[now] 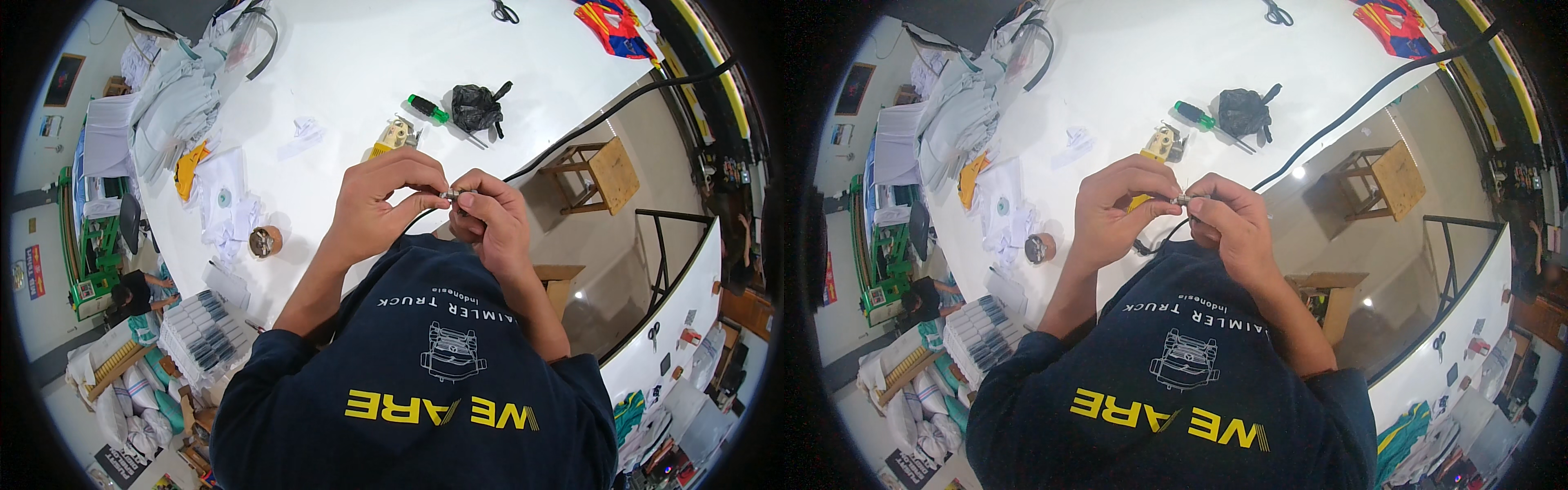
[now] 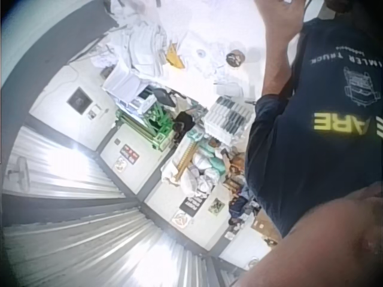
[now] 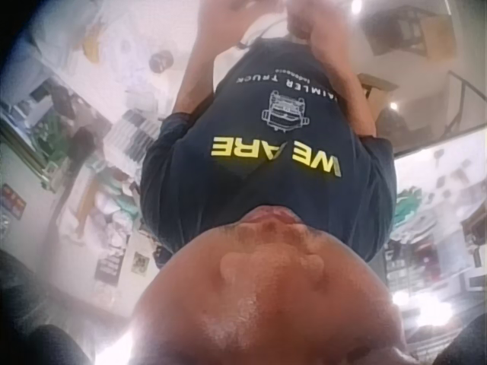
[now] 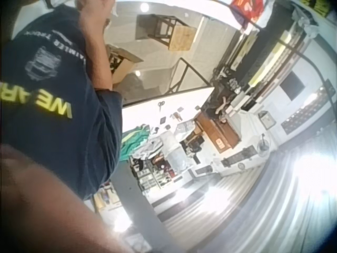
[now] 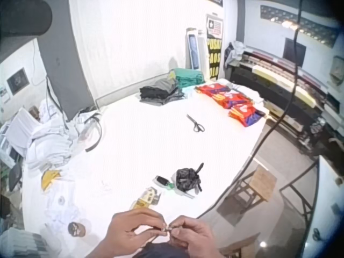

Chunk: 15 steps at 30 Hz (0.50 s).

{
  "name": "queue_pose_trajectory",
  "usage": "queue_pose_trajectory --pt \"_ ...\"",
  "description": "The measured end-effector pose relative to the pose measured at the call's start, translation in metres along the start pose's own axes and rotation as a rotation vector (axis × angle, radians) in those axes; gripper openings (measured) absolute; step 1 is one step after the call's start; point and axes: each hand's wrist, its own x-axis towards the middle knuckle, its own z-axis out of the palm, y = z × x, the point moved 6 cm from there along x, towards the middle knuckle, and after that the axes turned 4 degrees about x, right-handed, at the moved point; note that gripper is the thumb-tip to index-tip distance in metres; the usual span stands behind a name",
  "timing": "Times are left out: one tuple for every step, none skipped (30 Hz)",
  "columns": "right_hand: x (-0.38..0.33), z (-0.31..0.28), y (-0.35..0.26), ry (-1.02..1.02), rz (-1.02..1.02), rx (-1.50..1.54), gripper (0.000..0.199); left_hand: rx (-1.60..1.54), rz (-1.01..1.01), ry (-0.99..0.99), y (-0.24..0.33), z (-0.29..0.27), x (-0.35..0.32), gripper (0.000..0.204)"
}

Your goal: The person retrieves components from a cardboard box on the floor and then assembles small metal cutter parts, including a circular blade and a bracket, by hand at a table.

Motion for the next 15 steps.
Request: queue_pose_trajectory --pt "0.000 0.000 0.001 -0.003 0.003 0.005 0.011 -0.004 0.010 0.015 -0.001 -0.001 0.000 0.017" --pt "0.001 0.001 0.001 -0.005 0.006 0.009 0.011 -0.007 0.021 0.030 -0.002 -0.001 0.000 0.016" --pt "0.001 0.001 0.000 -0.010 -0.018 -0.028 0.010 -0.054 -0.025 0.029 -0.004 -0.001 -0.001 0.016" --pt "0.000 0.002 -0.001 -0.013 -0.041 -0.066 0.009 -0.101 -0.070 0.027 -0.006 0.000 -0.003 0.016" --pt "0.000 0.003 -0.002 -0.017 -0.065 -0.103 0.008 -0.148 -0.116 0.025 -0.008 0.000 -0.004 0.016" --pt "0.000 0.003 -0.003 -0.004 -0.080 -0.126 0.007 -0.183 -0.134 0.016 -0.009 0.000 -0.004 0.018" --pt "-0.001 0.004 -0.004 0.010 -0.095 -0.149 0.007 -0.219 -0.152 0.006 -0.010 0.000 -0.004 0.021" --pt "-0.001 0.005 -0.006 0.024 -0.110 -0.172 0.007 -0.255 -0.171 -0.004 -0.011 0.001 -0.004 0.023" --pt "-0.002 0.006 -0.008 0.030 -0.103 -0.171 0.008 -0.274 -0.164 -0.003 -0.010 0.000 -0.004 0.023" --pt "-0.002 0.007 -0.012 0.034 -0.096 -0.170 0.009 -0.294 -0.157 0.000 -0.010 -0.001 -0.003 0.022" --pt "-0.002 0.007 -0.013 0.038 -0.089 -0.170 0.011 -0.313 -0.150 0.002 -0.010 -0.001 -0.002 0.022" --pt "-0.003 0.007 -0.015 0.043 -0.124 -0.210 0.012 -0.335 -0.156 0.009 -0.012 -0.001 -0.003 0.022" --pt "-0.003 0.007 -0.015 0.048 -0.160 -0.249 0.014 -0.356 -0.161 0.015 -0.014 0.000 -0.003 0.021" --pt "-0.003 0.007 -0.016 0.053 -0.195 -0.289 0.016 -0.377 -0.167 0.022 -0.015 0.000 -0.003 0.021" --pt "-0.003 0.007 -0.017 0.069 -0.224 -0.329 0.018 -0.396 -0.177 0.028 -0.016 0.000 -0.002 0.021"
